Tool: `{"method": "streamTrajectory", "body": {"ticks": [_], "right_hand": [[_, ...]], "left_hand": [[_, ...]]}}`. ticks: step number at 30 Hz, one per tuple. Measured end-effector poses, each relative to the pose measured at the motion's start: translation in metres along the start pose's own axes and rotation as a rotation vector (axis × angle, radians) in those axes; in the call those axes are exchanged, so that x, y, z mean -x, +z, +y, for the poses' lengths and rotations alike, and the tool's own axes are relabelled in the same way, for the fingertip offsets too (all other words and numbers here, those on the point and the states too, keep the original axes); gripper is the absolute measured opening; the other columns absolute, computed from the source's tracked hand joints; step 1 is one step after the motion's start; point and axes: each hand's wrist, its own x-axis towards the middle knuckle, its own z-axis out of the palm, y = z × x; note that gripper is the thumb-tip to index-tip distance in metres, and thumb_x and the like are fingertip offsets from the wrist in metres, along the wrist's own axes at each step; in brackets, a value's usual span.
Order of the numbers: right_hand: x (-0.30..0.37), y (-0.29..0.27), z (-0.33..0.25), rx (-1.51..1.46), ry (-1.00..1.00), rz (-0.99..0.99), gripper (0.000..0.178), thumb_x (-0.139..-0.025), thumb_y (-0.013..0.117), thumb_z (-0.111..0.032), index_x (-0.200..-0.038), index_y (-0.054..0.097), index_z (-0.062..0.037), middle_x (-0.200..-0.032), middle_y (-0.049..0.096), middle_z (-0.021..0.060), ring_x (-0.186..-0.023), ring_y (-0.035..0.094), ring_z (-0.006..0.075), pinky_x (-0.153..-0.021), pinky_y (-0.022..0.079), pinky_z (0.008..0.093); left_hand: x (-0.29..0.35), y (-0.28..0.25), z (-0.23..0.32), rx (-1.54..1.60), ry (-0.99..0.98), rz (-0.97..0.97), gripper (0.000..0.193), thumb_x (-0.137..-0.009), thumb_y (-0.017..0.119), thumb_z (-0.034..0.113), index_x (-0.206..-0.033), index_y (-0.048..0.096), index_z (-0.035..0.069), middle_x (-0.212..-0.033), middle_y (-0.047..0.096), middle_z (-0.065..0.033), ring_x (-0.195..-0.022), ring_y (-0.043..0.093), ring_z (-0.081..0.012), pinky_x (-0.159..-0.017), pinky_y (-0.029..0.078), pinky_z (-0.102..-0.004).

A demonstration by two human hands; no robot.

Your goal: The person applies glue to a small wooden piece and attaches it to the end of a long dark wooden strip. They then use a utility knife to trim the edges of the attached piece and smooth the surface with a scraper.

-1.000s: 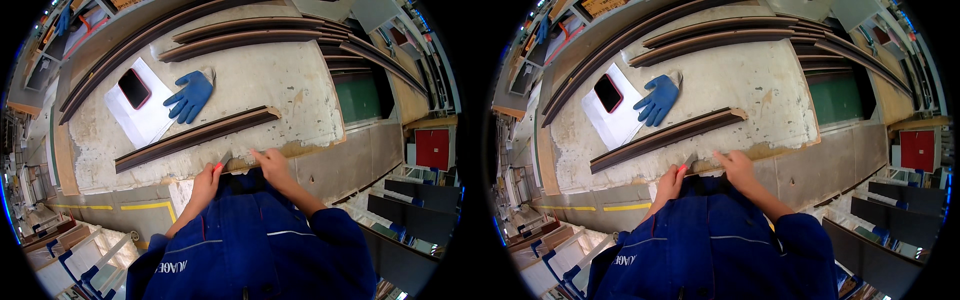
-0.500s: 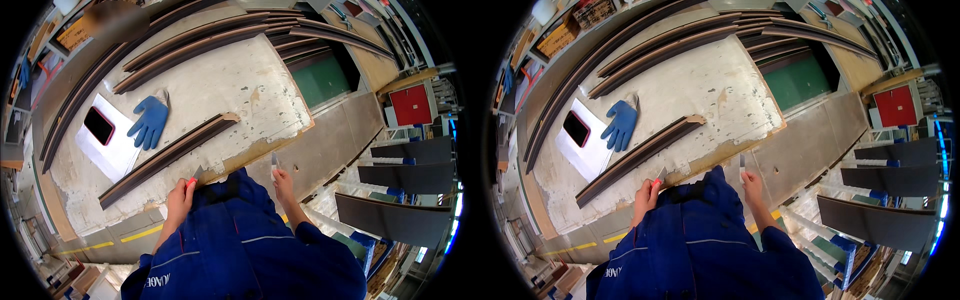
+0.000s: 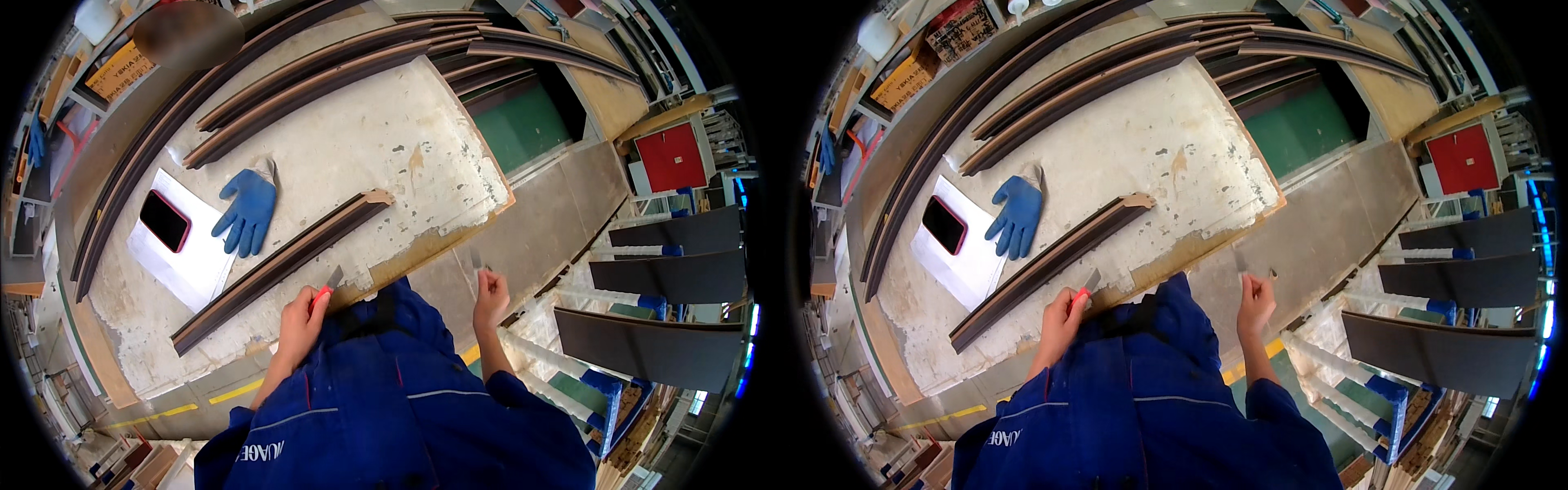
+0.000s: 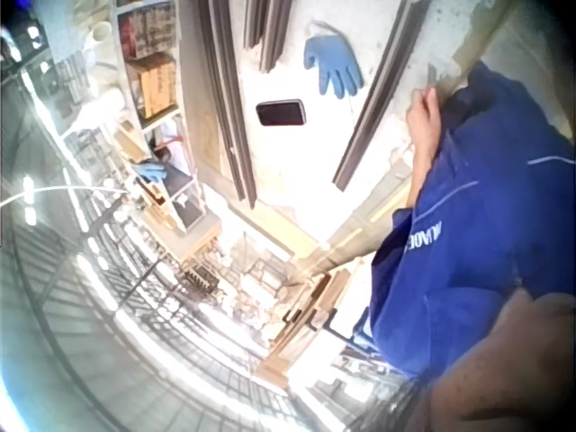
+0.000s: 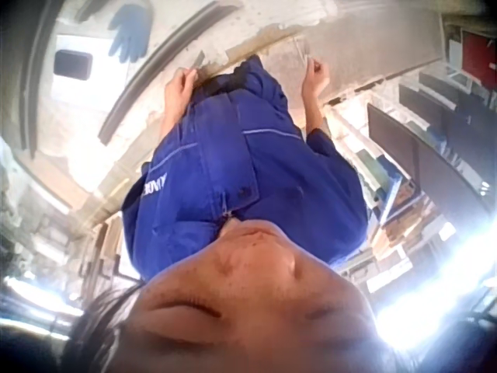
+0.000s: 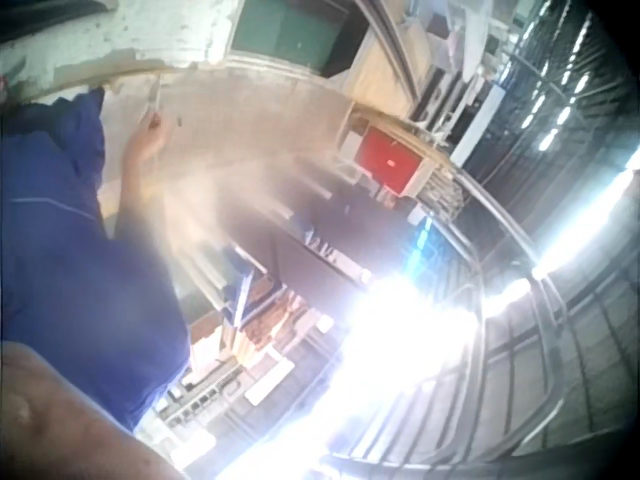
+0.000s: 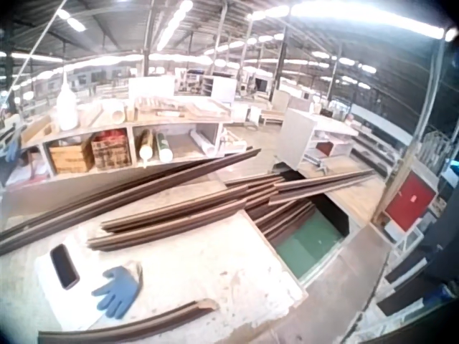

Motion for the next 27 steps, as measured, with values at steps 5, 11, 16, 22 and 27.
{"method": "streamTrajectory", "body": {"ticks": [5, 11, 16, 22, 27], "right_hand": [[-0.038, 0.033, -0.016, -0.011, -0.222, -0.067, 0.009, -0.089, 0.073, -0.010, -0.090, 0.069, -0.0014, -0.073, 0.065, 0.0052, -0.064, 0.056, 0.0102, -0.063, 0.048, 0.0281], [-0.100, 0.023, -0.029, 0.086, -0.168, 0.018, 0.013, -0.089, 0.073, -0.013, -0.091, 0.070, -0.0004, -0.074, 0.065, 0.0066, -0.067, 0.055, 0.0106, -0.066, 0.048, 0.0267], [-0.151, 0.096, -0.078, 0.300, -0.856, -0.020, 0.021, -0.086, 0.070, -0.008, -0.104, 0.069, 0.0005, -0.090, 0.069, 0.0104, -0.079, 0.063, 0.0276, -0.079, 0.050, 0.0410], [-0.051, 0.150, -0.231, 0.059, -1.594, -0.375, 0.028, -0.074, 0.071, -0.006, -0.102, 0.071, -0.0095, -0.075, 0.059, 0.0010, -0.065, 0.056, 0.0180, -0.059, 0.039, 0.0354], [-0.022, 0.188, -0.267, -0.008, -1.639, -0.520, 0.035, -0.069, 0.067, -0.014, -0.104, 0.072, -0.0114, -0.073, 0.057, -0.0011, -0.063, 0.055, 0.0164, -0.056, 0.037, 0.0325]], "left_hand": [[-0.009, -0.002, 0.006, -0.016, 0.057, -0.031, 0.031, -0.097, 0.064, 0.028, -0.083, 0.057, 0.002, -0.063, 0.058, -0.0153, -0.055, 0.056, -0.0286, -0.054, 0.043, -0.0366], [-0.010, -0.025, 0.011, 0.234, -0.021, -0.034, 0.029, -0.098, 0.064, 0.025, -0.079, 0.055, 0.005, -0.063, 0.051, 0.0020, -0.058, 0.043, -0.0069, -0.054, 0.036, -0.0247], [-0.021, -0.034, 0.013, 0.546, -0.056, -0.024, 0.022, -0.103, 0.055, 0.029, -0.096, 0.058, 0.008, -0.065, 0.058, 0.0023, -0.060, 0.049, -0.0060, -0.056, 0.041, -0.0240], [-0.064, -0.058, 0.053, 0.676, -0.017, -0.147, 0.028, -0.105, 0.050, 0.030, -0.115, 0.055, 0.005, -0.089, 0.074, -0.0094, -0.061, 0.053, -0.0058, -0.059, 0.044, -0.0199], [-0.078, -0.052, 0.051, 0.713, 0.031, -0.215, 0.026, -0.104, 0.049, 0.030, -0.094, 0.052, 0.006, -0.080, 0.072, -0.0081, -0.059, 0.061, -0.0095, -0.057, 0.052, -0.0238]]}}
